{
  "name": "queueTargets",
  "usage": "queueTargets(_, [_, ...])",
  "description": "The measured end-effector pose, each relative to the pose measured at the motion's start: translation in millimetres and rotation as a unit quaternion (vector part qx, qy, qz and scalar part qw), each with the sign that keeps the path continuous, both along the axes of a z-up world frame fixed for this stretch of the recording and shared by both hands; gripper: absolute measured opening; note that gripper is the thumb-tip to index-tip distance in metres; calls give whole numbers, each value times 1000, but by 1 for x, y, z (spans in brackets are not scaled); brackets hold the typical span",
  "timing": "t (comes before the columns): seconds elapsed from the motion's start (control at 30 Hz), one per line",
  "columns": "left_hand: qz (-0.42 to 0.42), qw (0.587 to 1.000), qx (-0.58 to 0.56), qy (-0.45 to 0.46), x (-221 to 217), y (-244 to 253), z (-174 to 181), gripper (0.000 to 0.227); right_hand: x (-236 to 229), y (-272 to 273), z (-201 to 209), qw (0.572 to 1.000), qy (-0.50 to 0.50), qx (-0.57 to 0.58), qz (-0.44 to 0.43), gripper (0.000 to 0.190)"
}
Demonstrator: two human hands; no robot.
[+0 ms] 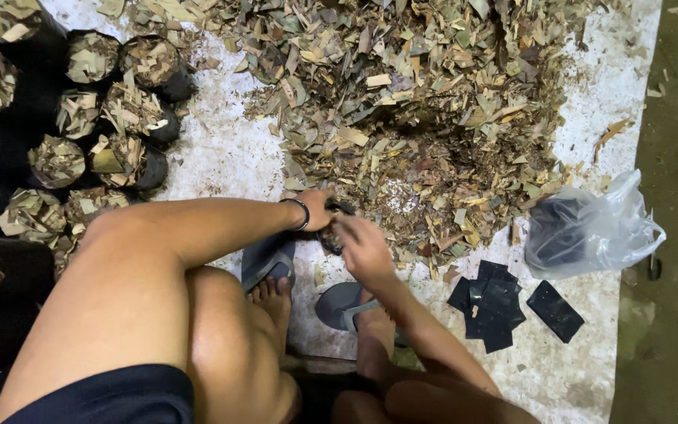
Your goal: The person sits on the floor and fills small black pots with wood chips by hand. They scoop the chips from a large pile and pack them into the pots, then place the filled pots in a group nearby.
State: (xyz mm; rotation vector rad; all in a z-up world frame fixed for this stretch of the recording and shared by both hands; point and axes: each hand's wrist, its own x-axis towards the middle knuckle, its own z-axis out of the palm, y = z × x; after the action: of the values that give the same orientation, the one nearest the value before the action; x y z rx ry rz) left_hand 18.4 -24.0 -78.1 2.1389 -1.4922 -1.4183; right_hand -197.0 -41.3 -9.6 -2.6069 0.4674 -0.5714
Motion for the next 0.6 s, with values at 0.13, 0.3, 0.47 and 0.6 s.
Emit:
queueTargets(0.13, [49, 998, -4, -37, -12, 9, -12, 57, -5, 23, -9, 873, 6, 382, -302, 56])
queueTargets(0.3, [123, 953, 220, 169, -28, 31, -2, 59, -8, 7, -27, 867, 20, 441, -229, 60])
queueTargets(0.47, [10, 968, 236, 87, -27, 29, 20, 58, -17, -34, -14, 929, 84, 303, -196, 42])
queueTargets(0.6, [-35, 996, 52, -60, -14, 14, 39, 65, -16, -36, -3, 908, 60, 368, -191, 37])
